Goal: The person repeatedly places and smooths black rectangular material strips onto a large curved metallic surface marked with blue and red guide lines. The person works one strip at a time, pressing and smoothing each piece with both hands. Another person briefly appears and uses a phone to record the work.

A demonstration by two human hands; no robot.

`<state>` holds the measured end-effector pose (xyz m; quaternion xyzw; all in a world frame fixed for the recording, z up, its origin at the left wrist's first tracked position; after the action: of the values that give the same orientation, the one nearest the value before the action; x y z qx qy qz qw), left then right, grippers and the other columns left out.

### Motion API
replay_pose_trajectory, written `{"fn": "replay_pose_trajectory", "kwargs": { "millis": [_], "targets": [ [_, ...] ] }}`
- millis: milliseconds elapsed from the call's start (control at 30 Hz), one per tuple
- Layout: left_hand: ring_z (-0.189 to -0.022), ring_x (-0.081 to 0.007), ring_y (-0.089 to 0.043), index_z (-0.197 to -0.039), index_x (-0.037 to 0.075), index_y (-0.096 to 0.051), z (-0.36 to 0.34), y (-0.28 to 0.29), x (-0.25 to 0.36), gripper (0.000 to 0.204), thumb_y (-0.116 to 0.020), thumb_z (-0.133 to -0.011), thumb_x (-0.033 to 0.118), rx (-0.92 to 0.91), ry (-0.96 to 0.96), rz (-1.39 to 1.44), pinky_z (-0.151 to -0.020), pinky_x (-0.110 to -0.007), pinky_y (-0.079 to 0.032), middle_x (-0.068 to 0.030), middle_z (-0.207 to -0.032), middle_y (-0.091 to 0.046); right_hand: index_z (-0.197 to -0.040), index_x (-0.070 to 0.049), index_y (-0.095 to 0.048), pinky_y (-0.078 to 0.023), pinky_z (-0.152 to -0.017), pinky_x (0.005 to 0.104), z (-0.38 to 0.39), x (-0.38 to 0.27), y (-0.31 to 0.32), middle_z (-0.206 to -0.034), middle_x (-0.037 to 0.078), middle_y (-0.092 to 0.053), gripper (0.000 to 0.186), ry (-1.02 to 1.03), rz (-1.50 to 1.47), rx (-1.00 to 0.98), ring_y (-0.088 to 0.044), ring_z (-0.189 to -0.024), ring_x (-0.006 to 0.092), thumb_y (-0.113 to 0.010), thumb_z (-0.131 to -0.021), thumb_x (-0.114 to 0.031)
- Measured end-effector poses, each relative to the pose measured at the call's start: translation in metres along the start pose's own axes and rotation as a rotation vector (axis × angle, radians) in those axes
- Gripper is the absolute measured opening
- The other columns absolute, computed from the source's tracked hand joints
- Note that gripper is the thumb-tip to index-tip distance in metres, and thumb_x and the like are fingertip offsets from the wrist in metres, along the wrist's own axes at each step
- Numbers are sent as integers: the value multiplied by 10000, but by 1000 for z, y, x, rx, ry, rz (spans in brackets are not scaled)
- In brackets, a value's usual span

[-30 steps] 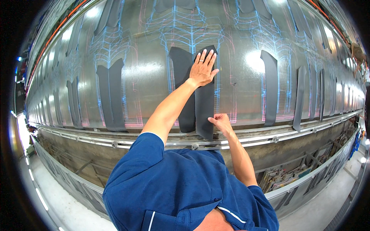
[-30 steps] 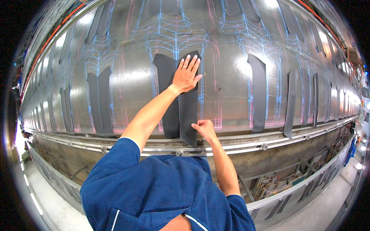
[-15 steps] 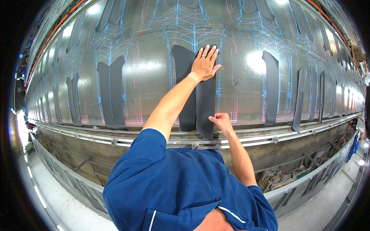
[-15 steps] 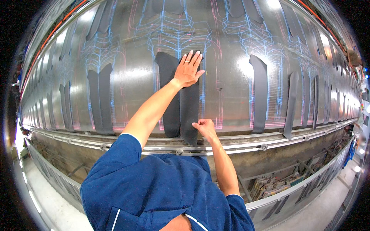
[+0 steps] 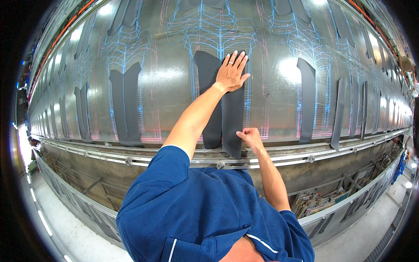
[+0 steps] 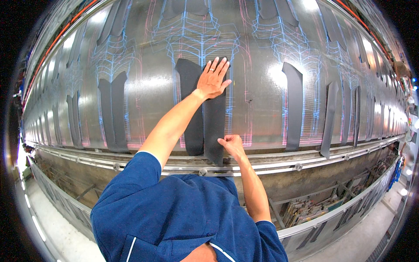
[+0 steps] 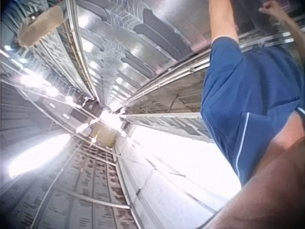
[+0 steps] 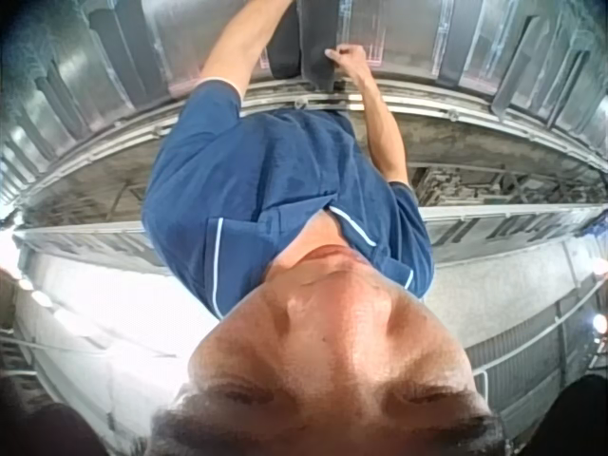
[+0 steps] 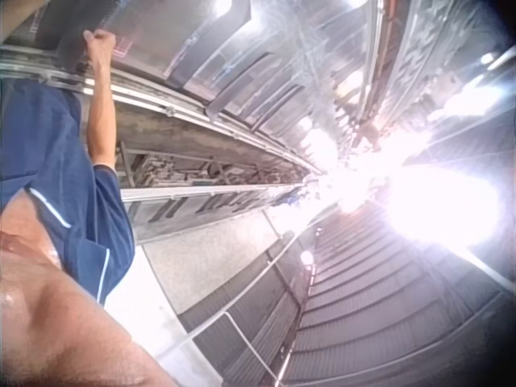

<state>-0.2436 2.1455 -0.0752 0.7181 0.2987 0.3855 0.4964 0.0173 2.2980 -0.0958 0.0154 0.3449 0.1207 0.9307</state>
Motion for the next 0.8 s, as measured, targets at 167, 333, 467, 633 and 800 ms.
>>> {"fn": "replay_pose_trajectory", "kwargs": {
  "millis": [167, 333, 467, 633, 800],
  "targets": [
    [-1641, -403, -272, -1719, 144, -329, 1, 3, 2, 738, -515, -1115, 524, 3, -7, 12, -1347, -568, -195, -140, -1783, -309, -684, -32, -694, -390, -554, 310, -6, 9, -1, -607, -27, -591, 346, 39, -13, 2, -498, -585, 75, -833, -928, -234],
    [-1634, -413, -282, -1717, 150, -333, 2, 1, 3, 762, -536, -1100, 548, 18, -1, 14, -1341, -588, -198, -146, -1778, -314, -708, -30, -712, -406, -557, 302, -8, 14, -1, -631, -24, -619, 319, 55, 15, 4, -524, -594, 71, -831, -932, -222],
    [-1625, -437, -292, -1696, 125, -375, 0, 3, 2, 781, -556, -1082, 573, 33, -30, 33, -1327, -610, -223, -174, -1766, -329, -729, -17, -714, -427, -575, 317, 1, 3, 3, -625, -6, -624, 327, 15, 85, 28, -537, -598, 86, -840, -918, -252],
    [-1621, -450, -303, -1671, 106, -421, 2, 7, -19, 678, -548, -1108, 462, 33, -36, 275, -1328, -599, -242, -185, -1758, -347, -772, -11, -718, -457, -614, 364, 24, -20, 1, -620, 24, -620, 325, 18, 220, 105, -526, -617, 112, -847, -893, -283],
    [-1635, -415, -294, -1681, 132, -414, 47, 21, -8, 643, -546, -1119, 415, -23, -155, 120, -1334, -584, -244, -130, -1769, -351, -786, -18, -742, -434, -595, 355, 35, 9, -7, -639, -4, -633, 299, -8, 127, 159, -511, -607, 104, -852, -917, -263]
  ]
}}
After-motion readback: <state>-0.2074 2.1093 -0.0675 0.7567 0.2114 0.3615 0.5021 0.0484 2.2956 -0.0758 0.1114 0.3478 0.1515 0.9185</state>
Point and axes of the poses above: each hand's wrist, its own z-axis away from the middle knuckle, its own y-axis out of the back of the hand, x = y × z, the point moved 5 cm from there along -z, towards the middle knuckle
